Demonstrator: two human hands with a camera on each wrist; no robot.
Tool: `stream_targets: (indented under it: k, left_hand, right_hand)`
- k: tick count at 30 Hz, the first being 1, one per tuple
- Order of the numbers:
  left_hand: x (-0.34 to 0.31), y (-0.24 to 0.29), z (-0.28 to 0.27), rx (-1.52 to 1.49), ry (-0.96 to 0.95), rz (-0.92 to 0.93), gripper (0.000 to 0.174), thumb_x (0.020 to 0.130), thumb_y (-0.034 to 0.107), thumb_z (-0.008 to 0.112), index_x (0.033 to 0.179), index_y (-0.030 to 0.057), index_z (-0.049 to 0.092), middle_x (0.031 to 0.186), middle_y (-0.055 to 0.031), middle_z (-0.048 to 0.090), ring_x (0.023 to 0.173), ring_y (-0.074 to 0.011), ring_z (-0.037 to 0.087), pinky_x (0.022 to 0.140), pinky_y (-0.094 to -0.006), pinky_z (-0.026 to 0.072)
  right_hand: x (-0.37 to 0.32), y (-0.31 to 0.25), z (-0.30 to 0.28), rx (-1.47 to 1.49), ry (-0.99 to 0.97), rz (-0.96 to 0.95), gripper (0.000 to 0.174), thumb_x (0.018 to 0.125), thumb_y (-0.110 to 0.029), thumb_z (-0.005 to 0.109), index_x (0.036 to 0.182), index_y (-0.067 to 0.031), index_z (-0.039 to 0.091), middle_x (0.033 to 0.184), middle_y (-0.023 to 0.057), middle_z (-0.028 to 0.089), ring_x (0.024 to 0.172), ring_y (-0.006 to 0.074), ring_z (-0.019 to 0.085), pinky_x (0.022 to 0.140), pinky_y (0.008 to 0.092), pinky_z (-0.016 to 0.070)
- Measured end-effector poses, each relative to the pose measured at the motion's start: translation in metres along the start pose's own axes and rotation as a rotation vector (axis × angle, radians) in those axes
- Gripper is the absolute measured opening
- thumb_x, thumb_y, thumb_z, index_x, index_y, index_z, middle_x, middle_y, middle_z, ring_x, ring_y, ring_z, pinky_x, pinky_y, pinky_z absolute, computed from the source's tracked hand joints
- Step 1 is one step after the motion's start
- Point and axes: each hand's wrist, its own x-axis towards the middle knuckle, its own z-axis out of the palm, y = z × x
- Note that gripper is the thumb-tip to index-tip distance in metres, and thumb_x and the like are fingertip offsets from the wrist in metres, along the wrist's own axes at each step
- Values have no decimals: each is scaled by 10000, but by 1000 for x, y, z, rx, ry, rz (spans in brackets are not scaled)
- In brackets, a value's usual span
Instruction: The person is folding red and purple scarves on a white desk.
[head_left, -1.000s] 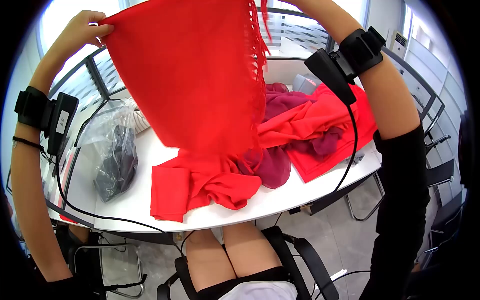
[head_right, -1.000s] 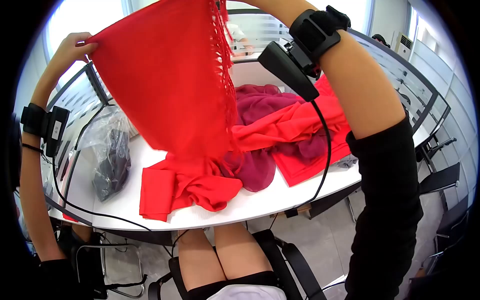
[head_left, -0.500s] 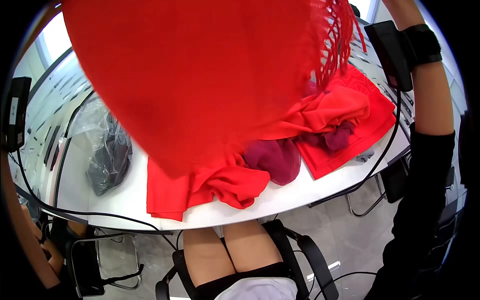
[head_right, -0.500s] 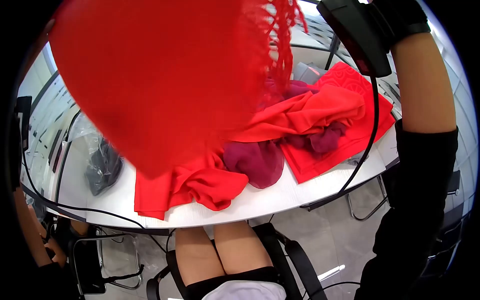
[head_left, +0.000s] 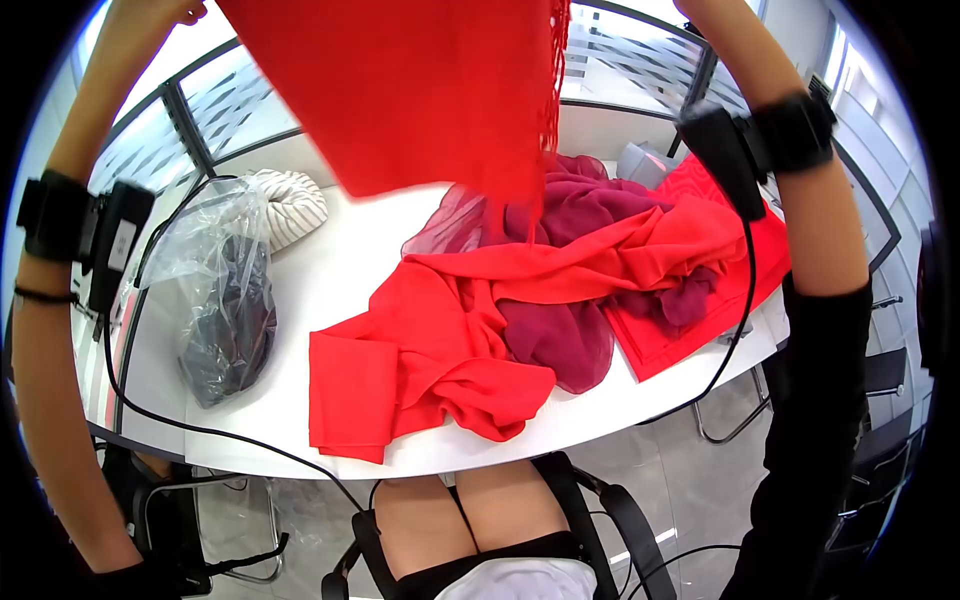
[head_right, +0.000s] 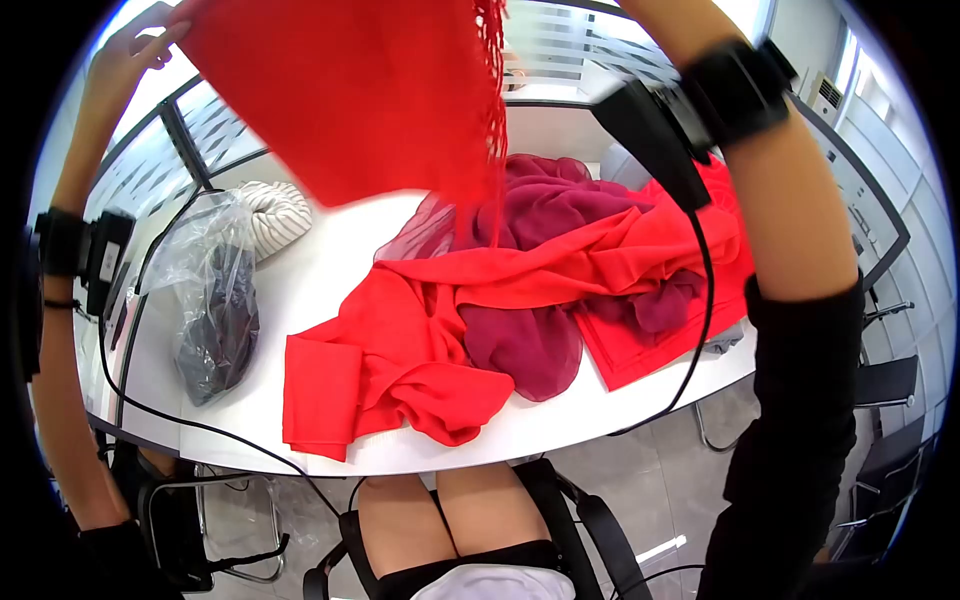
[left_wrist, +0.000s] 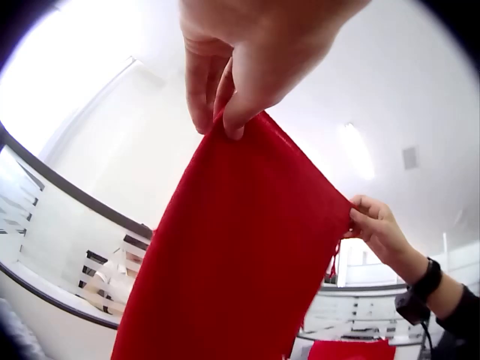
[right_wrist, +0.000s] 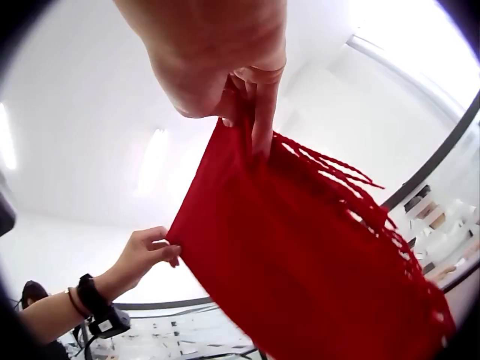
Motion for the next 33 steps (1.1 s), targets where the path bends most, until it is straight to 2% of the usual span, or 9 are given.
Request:
stream_targets:
  k: [4,6,10,16,21,23,26,29,33]
  left_hand:
    - [-34,-57,28,-46,10,223,163,823,78,591,981,36,593,967,-65,632,857,-151,614,769,-273,498]
    - [-97,-10,33,-81,41,323,215,696,-42,638,890,37,590,850,-78,633,751,-142,622,686,-270,503]
    - [-214,39,32,-199,-439,396,120,690,-10,591,780,27,520,874,-100,574,754,-259,582,646,-350,487]
    - [-281,78,16,-515,-811,548,128,676,83,612,760,32,529,909,-116,584,820,-267,590,701,-343,494]
    - [-261,70,10,-713,-938,214,220,695,74,677,853,13,536,934,-128,590,804,-282,592,717,-324,503]
    - [-239,60,15,-726,-919,-59,198,705,16,662,852,8,530,886,-115,590,753,-236,608,685,-295,499]
    - [-223,35,61,-945,-678,-356,146,797,8,605,883,-6,488,846,-77,571,747,-132,598,651,-246,490]
    - [-199,17,112,-1006,-586,-515,177,856,33,562,974,-8,439,920,-87,558,767,-128,600,618,-239,507]
    - [-189,-9,177,-1002,-667,-631,243,856,30,549,1065,43,426,980,-93,564,791,-139,607,614,-256,529]
  right_hand:
    - [-80,-27,-8,-135,-144,-84,101,810,-40,556,903,-1,565,777,135,619,703,217,632,633,311,497]
    - [-127,-35,-11,-209,-352,-107,121,770,10,568,882,-17,532,831,108,599,739,195,612,646,292,475]
    - [-227,-66,-8,-209,-820,-56,167,709,-12,552,872,-28,517,904,88,569,814,248,585,690,322,472]
    - [-283,-94,-12,2,-960,-84,211,688,-60,575,887,-12,521,953,106,570,920,265,572,782,334,454]
    - [-267,-74,-16,202,-976,209,184,747,-54,597,920,-22,544,919,116,583,862,290,575,761,351,462]
    - [-258,-55,-9,231,-839,375,141,816,-47,567,936,-14,501,774,118,569,751,287,587,653,321,450]
    - [-231,-13,17,213,-716,492,120,864,-71,520,935,-25,436,592,84,432,527,204,439,523,289,352]
    - [-217,46,63,221,-645,517,136,886,-124,522,931,-18,449,741,84,522,710,129,528,655,272,428]
    - [-216,102,111,69,-762,459,185,863,-156,548,956,-5,493,808,163,604,780,274,600,692,351,456]
